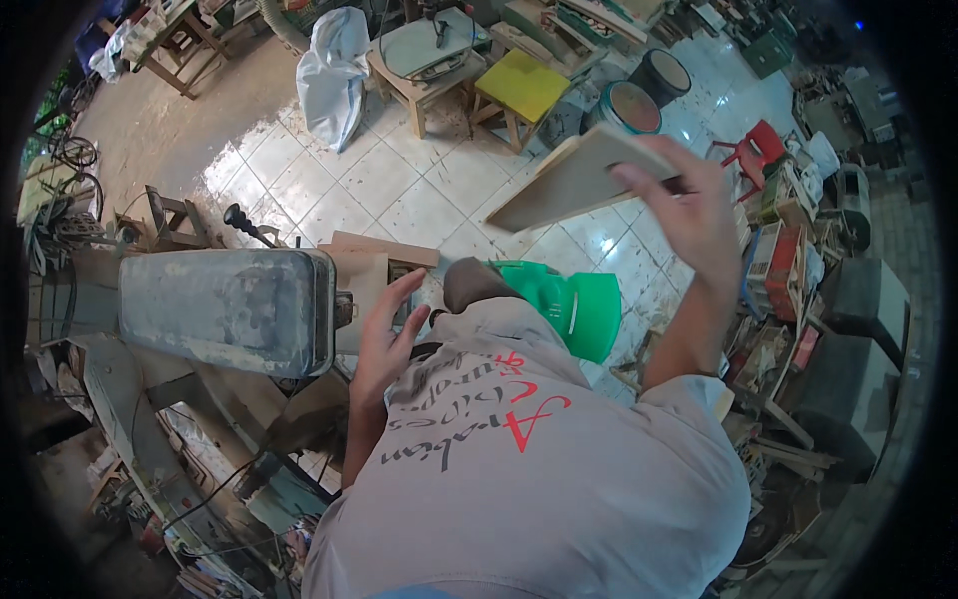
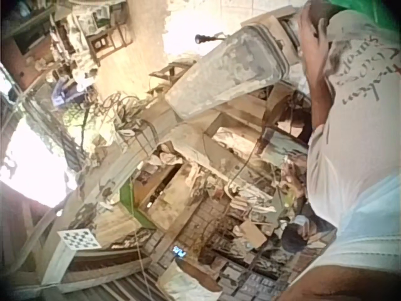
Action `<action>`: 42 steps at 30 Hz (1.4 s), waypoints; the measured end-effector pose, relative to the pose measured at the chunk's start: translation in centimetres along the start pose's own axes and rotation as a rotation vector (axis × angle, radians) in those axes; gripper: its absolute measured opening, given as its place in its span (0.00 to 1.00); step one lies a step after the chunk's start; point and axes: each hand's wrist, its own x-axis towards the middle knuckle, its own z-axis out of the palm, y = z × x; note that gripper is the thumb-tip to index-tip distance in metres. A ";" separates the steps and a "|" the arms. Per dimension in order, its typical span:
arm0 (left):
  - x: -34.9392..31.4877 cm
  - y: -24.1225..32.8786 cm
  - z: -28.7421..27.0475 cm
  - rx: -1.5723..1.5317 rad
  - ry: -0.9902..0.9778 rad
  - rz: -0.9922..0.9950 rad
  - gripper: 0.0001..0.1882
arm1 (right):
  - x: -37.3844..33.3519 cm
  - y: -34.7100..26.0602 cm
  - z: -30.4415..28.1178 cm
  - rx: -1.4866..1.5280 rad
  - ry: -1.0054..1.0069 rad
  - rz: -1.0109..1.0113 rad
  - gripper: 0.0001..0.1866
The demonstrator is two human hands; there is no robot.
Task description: The person handles various pieces of wood and a heavy metal box in a cluttered workshop. They pick up a wooden board, inspect it, and move it around before placing it down. They also lift and carry a heavy metal box with pink straps, moving it across the room.
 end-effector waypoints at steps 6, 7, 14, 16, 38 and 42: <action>1.1 -1.1 0.4 -0.034 -0.106 -0.041 0.19 | -0.4 4.4 -2.6 -0.163 0.370 0.108 0.13; 1.4 -1.1 0.4 -0.047 -0.112 -0.051 0.19 | -0.1 6.2 -3.1 -0.240 0.369 0.123 0.14; 6.2 -2.5 2.4 -0.153 -0.119 -0.124 0.18 | 2.0 15.5 -5.4 -0.591 0.386 0.306 0.14; 8.0 -3.8 3.1 -0.140 -0.084 -0.092 0.17 | 3.4 18.7 -6.0 -0.544 0.409 0.316 0.14; 34.5 -20.4 7.5 -0.142 0.160 -0.878 0.25 | 37.9 60.3 -11.9 0.991 1.040 0.686 0.18; 39.1 -22.7 7.7 -0.128 0.154 -0.988 0.26 | 42.8 65.4 -11.6 1.019 1.114 0.761 0.19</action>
